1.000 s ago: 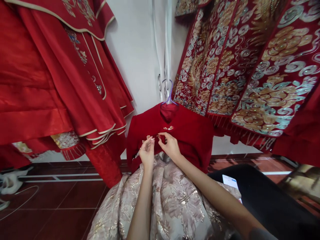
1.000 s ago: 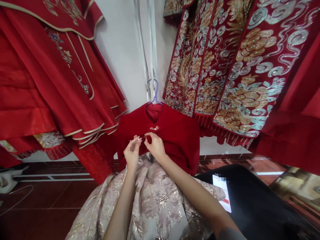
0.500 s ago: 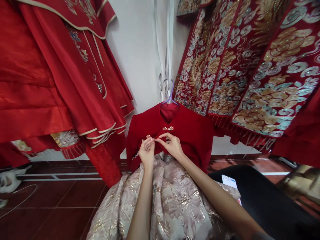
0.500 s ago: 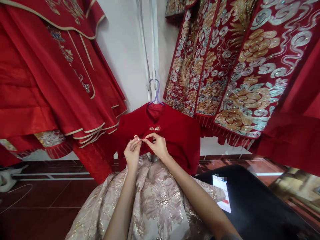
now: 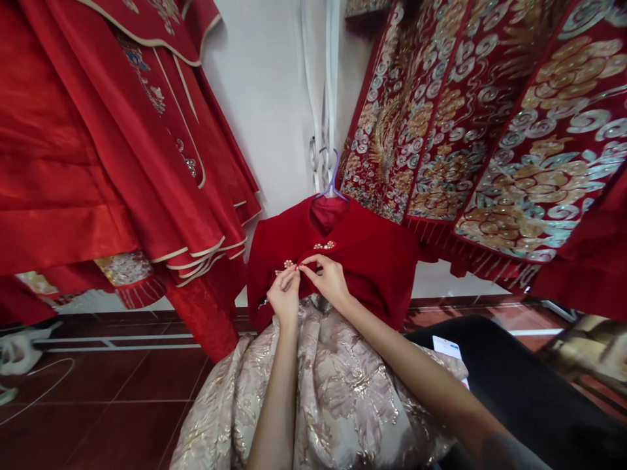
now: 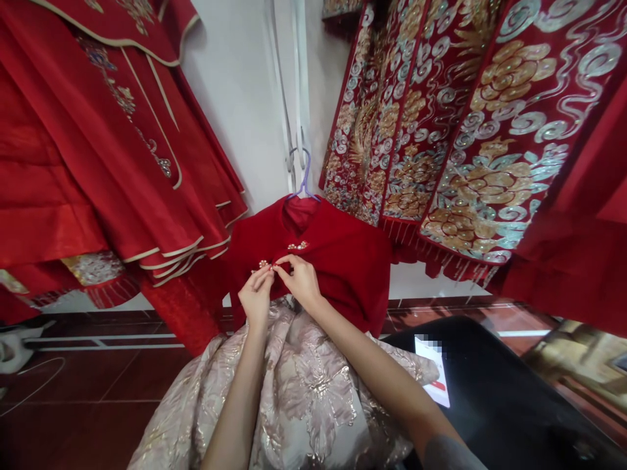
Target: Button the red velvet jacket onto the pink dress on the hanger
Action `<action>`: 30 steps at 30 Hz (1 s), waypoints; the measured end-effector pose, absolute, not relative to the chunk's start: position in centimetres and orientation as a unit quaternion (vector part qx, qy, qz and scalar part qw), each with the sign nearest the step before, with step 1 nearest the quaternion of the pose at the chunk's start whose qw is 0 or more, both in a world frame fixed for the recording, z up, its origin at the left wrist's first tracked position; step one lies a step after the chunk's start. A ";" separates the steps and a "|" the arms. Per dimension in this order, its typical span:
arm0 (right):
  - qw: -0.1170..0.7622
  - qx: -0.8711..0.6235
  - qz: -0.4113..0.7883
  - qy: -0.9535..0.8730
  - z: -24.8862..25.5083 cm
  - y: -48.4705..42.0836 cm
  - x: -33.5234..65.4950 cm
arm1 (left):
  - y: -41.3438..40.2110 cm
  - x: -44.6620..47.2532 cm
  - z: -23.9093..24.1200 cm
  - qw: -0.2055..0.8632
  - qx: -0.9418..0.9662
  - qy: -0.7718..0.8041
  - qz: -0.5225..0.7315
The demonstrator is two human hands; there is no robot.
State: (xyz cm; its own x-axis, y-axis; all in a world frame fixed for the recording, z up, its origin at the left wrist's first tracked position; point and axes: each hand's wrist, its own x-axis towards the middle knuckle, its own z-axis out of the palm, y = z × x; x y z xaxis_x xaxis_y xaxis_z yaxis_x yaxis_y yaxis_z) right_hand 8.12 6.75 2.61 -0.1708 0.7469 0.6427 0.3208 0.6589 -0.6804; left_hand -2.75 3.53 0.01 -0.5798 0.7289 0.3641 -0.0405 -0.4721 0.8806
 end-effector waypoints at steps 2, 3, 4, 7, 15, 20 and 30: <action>0.539 -0.359 0.194 -0.737 2.3 6.7 8.0 | 3.6 -3.0 0.0 0.246 0.392 0.455 0.761; 0.543 -0.358 0.191 -0.735 2.2 6.6 7.9 | 3.6 -3.1 -0.1 0.243 0.397 0.458 0.757; 0.546 -0.357 0.189 -0.734 2.1 6.6 7.8 | 3.7 -3.3 -0.1 0.240 0.404 0.462 0.752; 0.551 -0.353 0.189 -0.732 2.2 6.7 7.5 | 3.9 -3.7 -0.3 0.227 0.429 0.468 0.739; 0.447 -0.341 0.290 -0.775 2.9 4.7 10.9 | 2.5 -5.4 -1.2 0.111 0.534 0.525 0.653; 0.387 -0.387 0.240 -0.802 0.5 2.4 15.6 | -0.1 -8.6 -3.0 0.109 0.625 0.597 0.491; 0.359 -0.446 0.255 -0.780 -1.0 2.9 15.4 | -3.2 -7.3 -4.0 0.111 0.561 0.637 0.518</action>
